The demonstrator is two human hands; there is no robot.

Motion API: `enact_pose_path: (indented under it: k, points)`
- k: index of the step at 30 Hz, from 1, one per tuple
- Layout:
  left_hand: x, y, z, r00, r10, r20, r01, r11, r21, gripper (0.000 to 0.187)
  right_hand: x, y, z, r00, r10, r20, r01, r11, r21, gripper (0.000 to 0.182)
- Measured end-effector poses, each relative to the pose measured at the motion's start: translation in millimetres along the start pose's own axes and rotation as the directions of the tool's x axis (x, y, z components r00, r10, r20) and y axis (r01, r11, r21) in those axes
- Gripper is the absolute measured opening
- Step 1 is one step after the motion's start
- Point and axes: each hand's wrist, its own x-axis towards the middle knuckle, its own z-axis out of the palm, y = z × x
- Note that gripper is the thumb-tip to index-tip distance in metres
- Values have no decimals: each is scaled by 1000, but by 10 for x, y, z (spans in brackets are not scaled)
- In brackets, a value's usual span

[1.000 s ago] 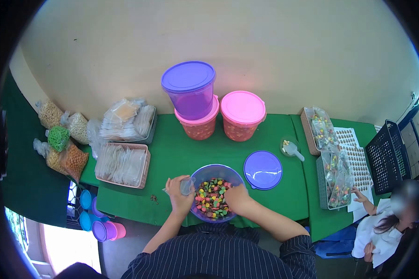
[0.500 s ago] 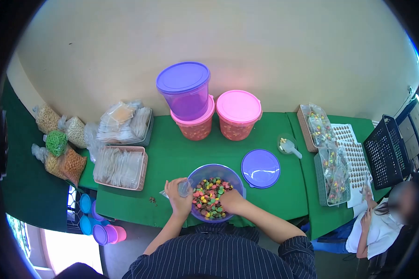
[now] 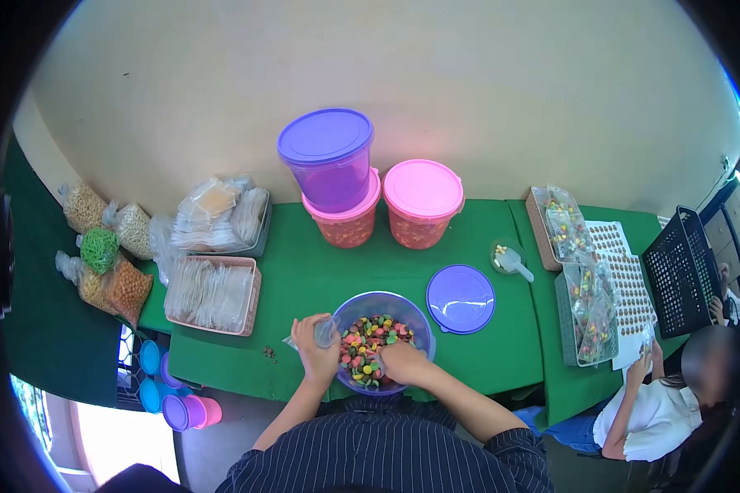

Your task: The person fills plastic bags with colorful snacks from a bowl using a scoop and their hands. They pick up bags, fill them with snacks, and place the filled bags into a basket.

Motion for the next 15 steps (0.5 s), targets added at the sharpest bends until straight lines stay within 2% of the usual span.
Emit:
enact_pose_path:
  k: [2,3,5,9,11,12,14,15]
  points:
    - [-2,7,-2,1000,-8,-6,8,1000,-8,33,15,-8,6,993,115,21,-117,983,139,24]
    - [-7,7,-4,1000,-8,-4,8,1000,-7,33,19,12,29,993,114,22,-116,983,142,24]
    - [-9,1,-9,1000,-20,11,20,1000,-16,34,33,60,78,992,88,-87,-61,961,271,26]
    - [-11,-8,-15,1000,-16,15,16,1000,-4,33,13,0,-65,984,107,-144,-53,938,342,28]
    - [-18,-25,-10,1000,-11,10,11,1000,-2,33,43,53,-34,934,155,-321,90,768,634,26]
    - [-13,-21,-13,1000,-10,7,11,1000,-2,33,60,54,-58,934,153,-322,92,769,632,26]
    - [-14,-6,-19,1000,-16,7,16,1000,-6,33,87,53,-109,905,305,-297,28,653,757,23]
    - [-19,-7,-15,1000,-16,8,16,1000,-7,33,113,82,-72,905,306,-296,27,653,757,23]
